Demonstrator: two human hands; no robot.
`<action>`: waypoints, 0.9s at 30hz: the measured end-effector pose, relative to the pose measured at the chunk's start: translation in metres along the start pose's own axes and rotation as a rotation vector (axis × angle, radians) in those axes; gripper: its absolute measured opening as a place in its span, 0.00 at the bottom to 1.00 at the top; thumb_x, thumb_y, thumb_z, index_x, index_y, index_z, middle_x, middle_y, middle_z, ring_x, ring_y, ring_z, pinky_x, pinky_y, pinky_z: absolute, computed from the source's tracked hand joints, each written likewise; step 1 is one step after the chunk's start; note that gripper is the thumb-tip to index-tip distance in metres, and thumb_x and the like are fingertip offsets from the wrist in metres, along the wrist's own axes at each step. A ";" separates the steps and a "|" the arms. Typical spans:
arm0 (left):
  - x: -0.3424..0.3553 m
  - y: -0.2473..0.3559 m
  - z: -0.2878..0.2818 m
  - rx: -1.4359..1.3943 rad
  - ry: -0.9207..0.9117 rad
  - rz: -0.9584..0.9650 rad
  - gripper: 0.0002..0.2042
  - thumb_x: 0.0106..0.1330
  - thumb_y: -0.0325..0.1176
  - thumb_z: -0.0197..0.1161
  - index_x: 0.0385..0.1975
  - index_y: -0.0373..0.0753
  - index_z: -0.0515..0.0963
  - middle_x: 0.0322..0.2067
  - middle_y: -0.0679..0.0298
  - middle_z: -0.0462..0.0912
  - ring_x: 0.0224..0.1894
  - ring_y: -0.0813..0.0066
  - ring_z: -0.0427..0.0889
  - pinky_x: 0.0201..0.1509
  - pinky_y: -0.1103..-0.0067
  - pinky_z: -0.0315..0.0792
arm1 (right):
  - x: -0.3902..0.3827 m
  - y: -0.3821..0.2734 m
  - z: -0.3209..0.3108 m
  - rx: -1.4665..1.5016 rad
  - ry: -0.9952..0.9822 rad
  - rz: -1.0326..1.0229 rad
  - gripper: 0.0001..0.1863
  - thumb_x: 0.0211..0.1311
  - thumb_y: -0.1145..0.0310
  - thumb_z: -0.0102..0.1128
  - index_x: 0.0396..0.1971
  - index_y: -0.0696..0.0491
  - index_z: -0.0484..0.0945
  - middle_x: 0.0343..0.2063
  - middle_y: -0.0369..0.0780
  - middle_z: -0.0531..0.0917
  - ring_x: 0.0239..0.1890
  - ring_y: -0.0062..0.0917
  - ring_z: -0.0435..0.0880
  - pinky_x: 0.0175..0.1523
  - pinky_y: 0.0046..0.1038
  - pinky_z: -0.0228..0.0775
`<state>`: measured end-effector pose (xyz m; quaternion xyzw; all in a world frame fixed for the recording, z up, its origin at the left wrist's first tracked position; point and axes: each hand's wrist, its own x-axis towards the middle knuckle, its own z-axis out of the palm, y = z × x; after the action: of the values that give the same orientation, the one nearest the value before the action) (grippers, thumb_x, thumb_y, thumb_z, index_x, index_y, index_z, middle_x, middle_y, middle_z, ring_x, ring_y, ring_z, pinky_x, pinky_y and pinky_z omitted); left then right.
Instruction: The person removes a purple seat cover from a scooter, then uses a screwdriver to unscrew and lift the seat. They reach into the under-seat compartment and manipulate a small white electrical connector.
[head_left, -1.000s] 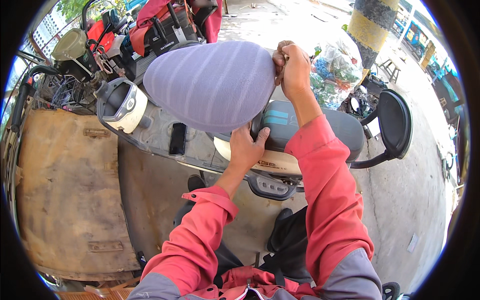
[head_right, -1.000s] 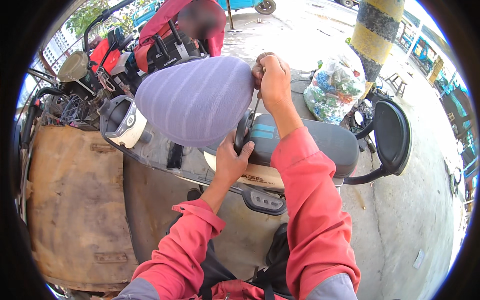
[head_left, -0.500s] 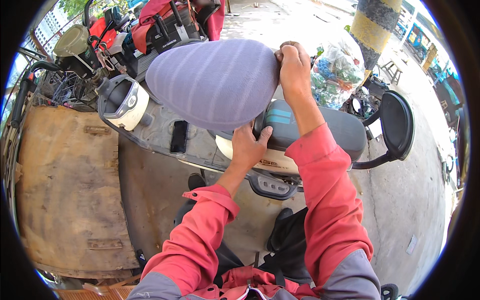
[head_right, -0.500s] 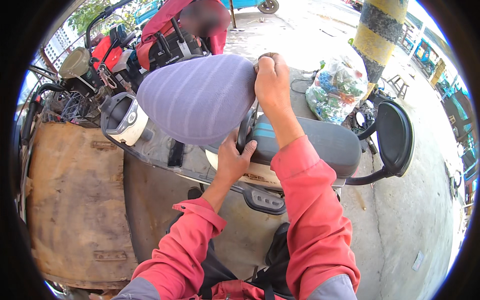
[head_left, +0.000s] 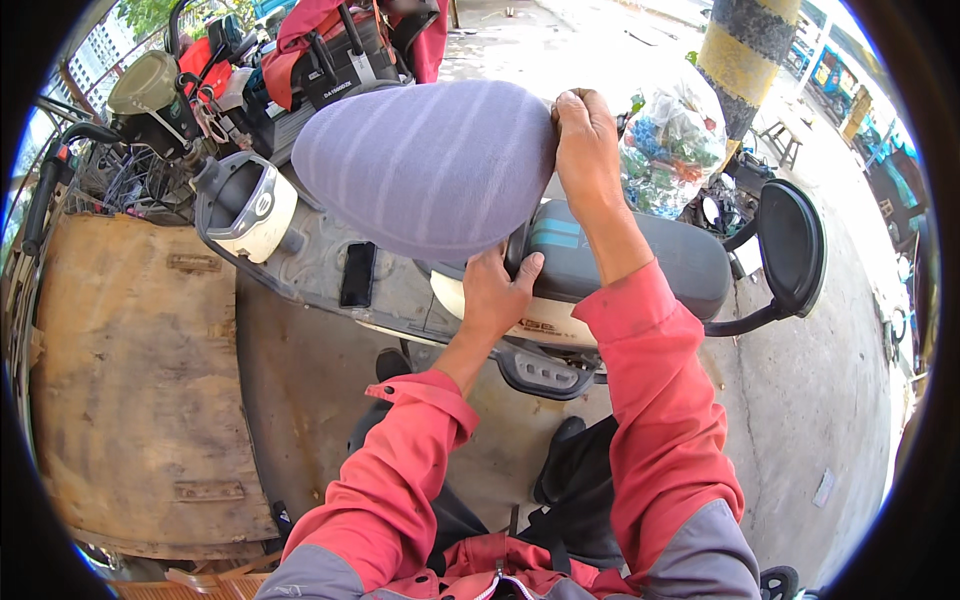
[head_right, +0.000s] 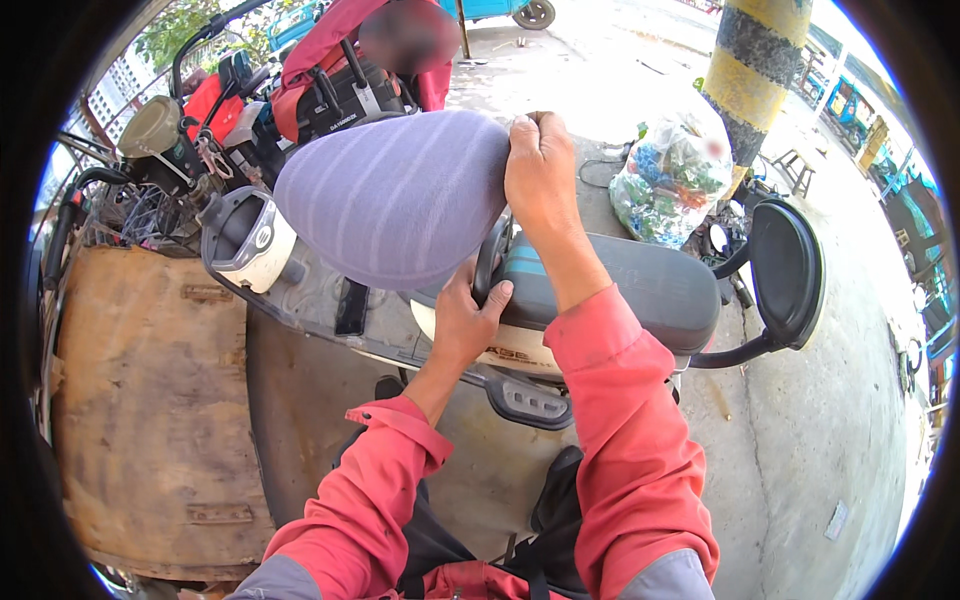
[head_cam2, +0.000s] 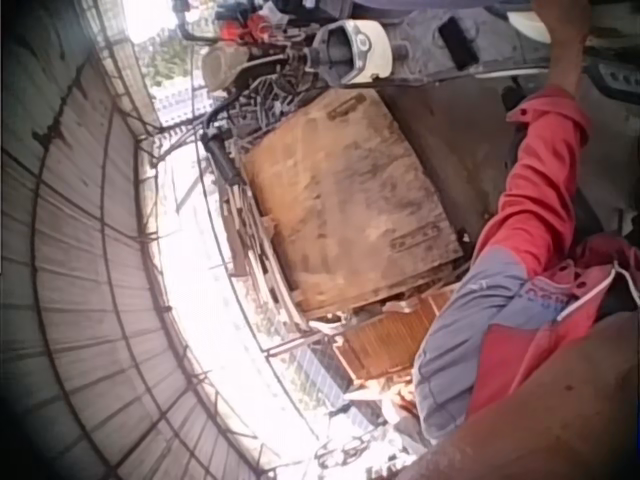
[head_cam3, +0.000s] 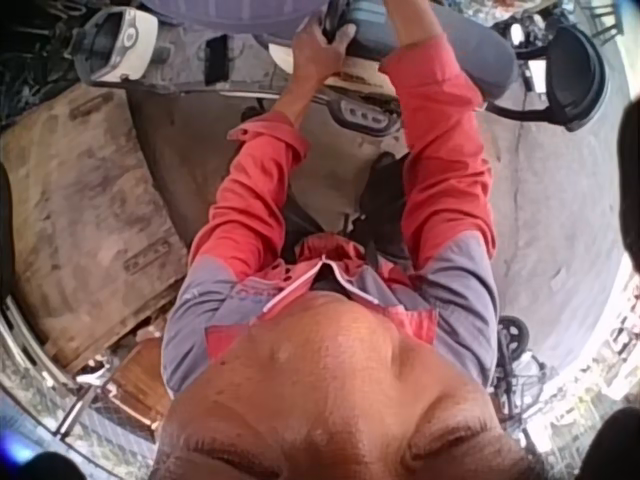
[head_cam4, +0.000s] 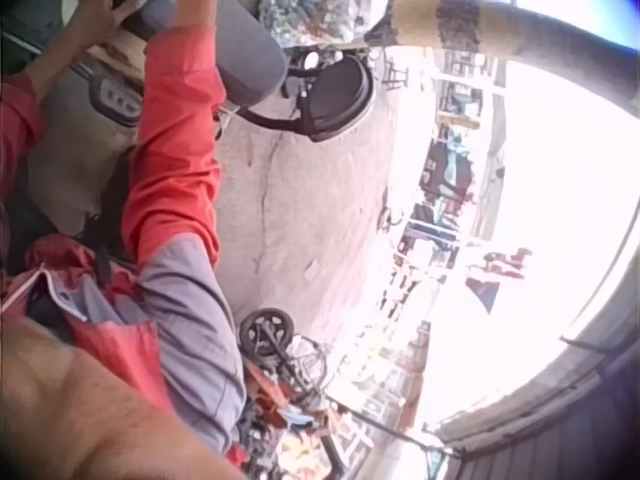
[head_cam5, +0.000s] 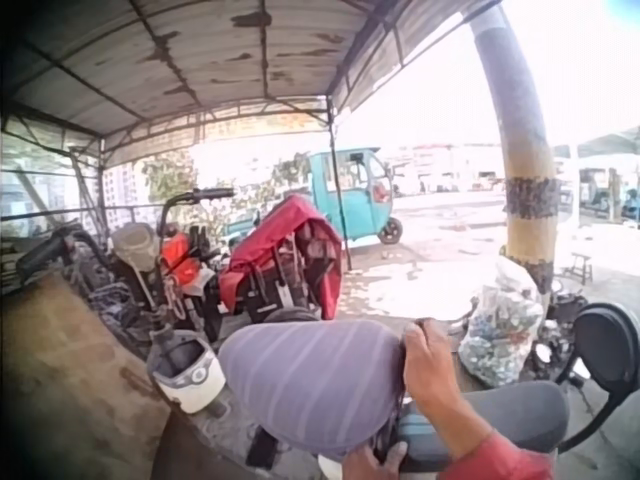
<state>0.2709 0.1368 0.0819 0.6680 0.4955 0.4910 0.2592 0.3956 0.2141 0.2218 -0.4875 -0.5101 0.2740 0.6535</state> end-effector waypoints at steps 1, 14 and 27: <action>0.000 0.001 0.001 -0.010 -0.002 0.002 0.21 0.66 0.38 0.68 0.54 0.32 0.77 0.47 0.48 0.85 0.51 0.49 0.84 0.56 0.66 0.73 | 0.002 0.002 0.002 0.002 0.021 -0.020 0.16 0.69 0.65 0.45 0.35 0.63 0.76 0.26 0.39 0.77 0.31 0.21 0.73 0.39 0.28 0.67; -0.001 0.002 0.000 0.016 0.011 0.014 0.21 0.66 0.38 0.68 0.54 0.32 0.77 0.46 0.47 0.85 0.50 0.47 0.83 0.56 0.65 0.73 | 0.010 0.005 -0.012 0.284 -0.103 0.160 0.15 0.63 0.62 0.48 0.32 0.58 0.76 0.24 0.38 0.77 0.23 0.22 0.72 0.24 0.27 0.65; -0.002 -0.004 0.004 0.081 0.055 0.051 0.21 0.66 0.39 0.68 0.53 0.31 0.78 0.46 0.47 0.85 0.50 0.47 0.84 0.55 0.65 0.73 | 0.015 0.002 -0.012 0.274 -0.113 0.162 0.14 0.61 0.66 0.45 0.33 0.60 0.77 0.23 0.37 0.75 0.22 0.22 0.70 0.24 0.27 0.62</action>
<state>0.2724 0.1369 0.0763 0.6768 0.5046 0.4951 0.2056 0.4117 0.2233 0.2259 -0.4171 -0.4631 0.4197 0.6599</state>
